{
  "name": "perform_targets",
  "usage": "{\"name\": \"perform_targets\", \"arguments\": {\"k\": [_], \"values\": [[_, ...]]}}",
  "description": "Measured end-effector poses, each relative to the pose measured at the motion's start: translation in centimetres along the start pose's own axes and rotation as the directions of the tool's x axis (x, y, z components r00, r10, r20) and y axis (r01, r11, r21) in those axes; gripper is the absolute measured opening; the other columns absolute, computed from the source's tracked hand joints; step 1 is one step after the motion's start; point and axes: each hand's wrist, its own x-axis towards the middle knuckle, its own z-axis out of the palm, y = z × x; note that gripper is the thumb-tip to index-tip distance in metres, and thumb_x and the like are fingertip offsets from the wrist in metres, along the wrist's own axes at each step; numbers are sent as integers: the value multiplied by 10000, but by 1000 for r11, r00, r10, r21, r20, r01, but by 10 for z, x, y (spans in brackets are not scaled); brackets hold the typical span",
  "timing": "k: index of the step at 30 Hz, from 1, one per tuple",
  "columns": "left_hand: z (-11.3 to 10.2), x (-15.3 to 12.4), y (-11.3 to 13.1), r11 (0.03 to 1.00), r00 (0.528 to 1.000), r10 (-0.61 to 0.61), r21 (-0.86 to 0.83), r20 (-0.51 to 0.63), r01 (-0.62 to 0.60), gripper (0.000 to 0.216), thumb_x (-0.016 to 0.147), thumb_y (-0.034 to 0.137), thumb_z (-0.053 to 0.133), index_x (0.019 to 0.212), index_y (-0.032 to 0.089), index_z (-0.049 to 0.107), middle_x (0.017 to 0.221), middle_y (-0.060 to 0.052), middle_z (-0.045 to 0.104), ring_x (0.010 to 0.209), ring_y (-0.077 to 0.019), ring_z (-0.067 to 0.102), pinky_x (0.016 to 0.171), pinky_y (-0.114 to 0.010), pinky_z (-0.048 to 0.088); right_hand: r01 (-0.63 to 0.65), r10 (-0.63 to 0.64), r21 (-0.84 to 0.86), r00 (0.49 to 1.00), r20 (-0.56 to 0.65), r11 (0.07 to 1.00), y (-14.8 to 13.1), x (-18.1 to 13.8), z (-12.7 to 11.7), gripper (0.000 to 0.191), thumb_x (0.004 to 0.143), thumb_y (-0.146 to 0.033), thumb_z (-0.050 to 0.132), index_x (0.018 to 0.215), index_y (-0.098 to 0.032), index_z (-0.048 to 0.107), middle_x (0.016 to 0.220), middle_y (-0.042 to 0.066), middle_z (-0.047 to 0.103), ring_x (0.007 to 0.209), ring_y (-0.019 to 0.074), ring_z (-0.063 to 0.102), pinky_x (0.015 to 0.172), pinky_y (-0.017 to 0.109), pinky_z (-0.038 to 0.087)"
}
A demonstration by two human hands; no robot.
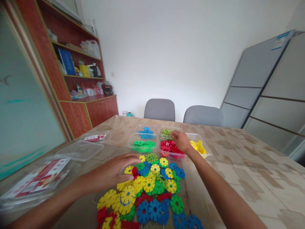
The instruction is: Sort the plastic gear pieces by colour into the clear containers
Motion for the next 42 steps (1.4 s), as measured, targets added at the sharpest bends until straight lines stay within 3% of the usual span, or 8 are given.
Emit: {"name": "perform_targets", "arguments": {"k": [6,13,18,24,29,32,38,42], "values": [[-14,-12,-18,998,978,-44,48,205,35,611,741,425,746,1291,252,543,1238,-56,598,1125,-300,560,943,-361,432,129,-146,91,967,209,987,-10,-67,-4,237,884,-136,468,926,-196,694,863,28,729,768,190,667,683,285,522],[3,-6,1,995,959,-103,41,264,96,722,712,271,756,1370,210,465,1352,-103,529,1216,-317,495,1006,-369,375,133,-117,-27,937,330,991,-3,-133,6,350,830,-121,500,1146,-108,650,1154,195,648,1058,327,589,916,484,476],[3,-3,16,996,956,-19,-81,291,45,581,760,233,713,1301,253,502,1280,-57,566,1143,-265,534,939,-319,402,153,-206,174,915,347,973,-25,-138,3,258,908,-185,486,1116,-192,638,1077,116,662,976,252,614,857,398,509],[3,-12,27,997,971,-50,66,235,35,320,753,324,737,1008,218,576,1052,-28,600,963,-243,572,780,-289,413,159,-214,212,938,273,964,-51,-136,-1,233,906,-135,490,1078,-207,629,1026,75,658,948,217,618,839,358,508],[25,-14,39,988,961,16,141,276,-57,491,676,346,819,1077,212,571,1122,-55,588,999,-274,569,787,-303,411,309,-374,233,865,335,922,-74,-142,14,376,914,-109,502,1266,-223,563,1235,70,610,1150,215,537,1033,372,422],[32,-12,41,988,961,18,144,275,-60,424,681,289,829,1012,213,575,1074,-32,603,950,-248,579,738,-278,400,317,-351,150,853,385,936,-80,-144,22,378,914,-145,538,1288,-197,557,1273,92,592,1173,249,524,1051,403,412],[25,-6,32,997,962,60,21,265,-68,152,771,75,665,784,190,565,819,36,628,769,-143,582,643,-212,354,243,-268,112,884,384,963,-76,-141,22,170,946,-162,510,1034,-178,654,1009,68,647,966,220,598,884,345,503],[10,-5,27,1000,972,21,-3,234,-21,115,792,121,662,858,194,602,862,30,645,812,-151,590,684,-212,375,221,-255,141,916,311,965,-69,-140,20,222,971,-170,455,1027,-199,669,965,61,657,917,212,613,818,329,505]]}}
